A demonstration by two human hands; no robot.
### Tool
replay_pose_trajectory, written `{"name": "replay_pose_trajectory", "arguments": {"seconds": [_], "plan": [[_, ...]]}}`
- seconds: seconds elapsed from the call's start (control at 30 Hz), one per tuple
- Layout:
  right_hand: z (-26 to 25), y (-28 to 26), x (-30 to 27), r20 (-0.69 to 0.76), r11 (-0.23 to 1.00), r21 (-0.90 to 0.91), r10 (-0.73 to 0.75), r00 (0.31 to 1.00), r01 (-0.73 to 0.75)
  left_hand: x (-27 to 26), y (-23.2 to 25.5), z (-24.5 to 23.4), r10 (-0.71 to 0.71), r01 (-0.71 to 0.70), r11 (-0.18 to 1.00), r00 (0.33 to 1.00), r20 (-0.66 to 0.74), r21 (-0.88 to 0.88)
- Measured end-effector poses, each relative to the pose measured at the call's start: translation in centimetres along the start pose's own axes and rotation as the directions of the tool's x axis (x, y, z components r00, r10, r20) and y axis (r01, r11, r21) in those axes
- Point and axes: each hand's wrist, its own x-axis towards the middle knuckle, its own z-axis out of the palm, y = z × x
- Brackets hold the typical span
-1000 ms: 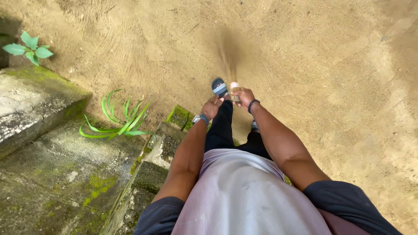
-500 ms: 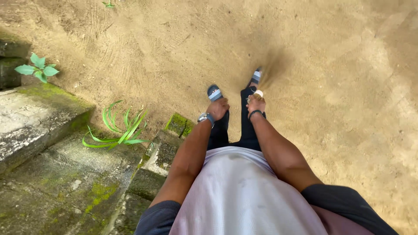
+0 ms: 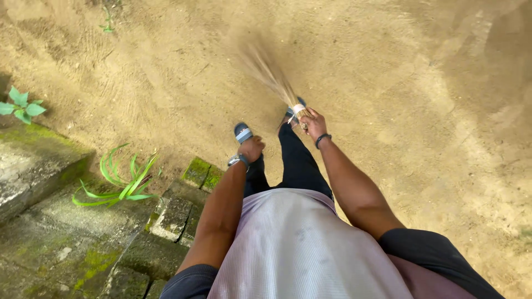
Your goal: Sweeping dirt and debris from an outdoor dirt courtyard using a traditional handheld broom bundle.
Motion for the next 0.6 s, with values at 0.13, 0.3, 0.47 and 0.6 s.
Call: {"name": "replay_pose_trajectory", "arguments": {"seconds": [0.13, 0.3, 0.47, 0.6], "plan": [[-0.3, 3.4, 1.1, -0.291, 0.996, 0.089, 0.002, 0.957, 0.025, 4.5, 9.8, -8.1, -0.145, 0.074, 0.877, 0.983, -0.114, -0.475], [-1.1, 2.2, 5.9, -0.505, 0.914, 0.373, 0.345, 0.791, -0.16, 9.2, 15.0, -11.6, -0.184, 0.077, 0.783, 0.976, -0.113, -0.617], [-4.2, -5.3, 5.4, -0.088, 0.948, 0.215, 0.257, 0.962, -0.234, 12.2, 13.0, -10.9, -0.222, 0.075, 0.616, 0.972, -0.081, -0.784], [-7.3, -10.6, 5.2, 0.183, 0.983, 0.12, 0.116, 0.976, -0.139, 13.2, 11.0, -12.9, -0.241, 0.117, 0.691, 0.968, -0.075, -0.713]]}}
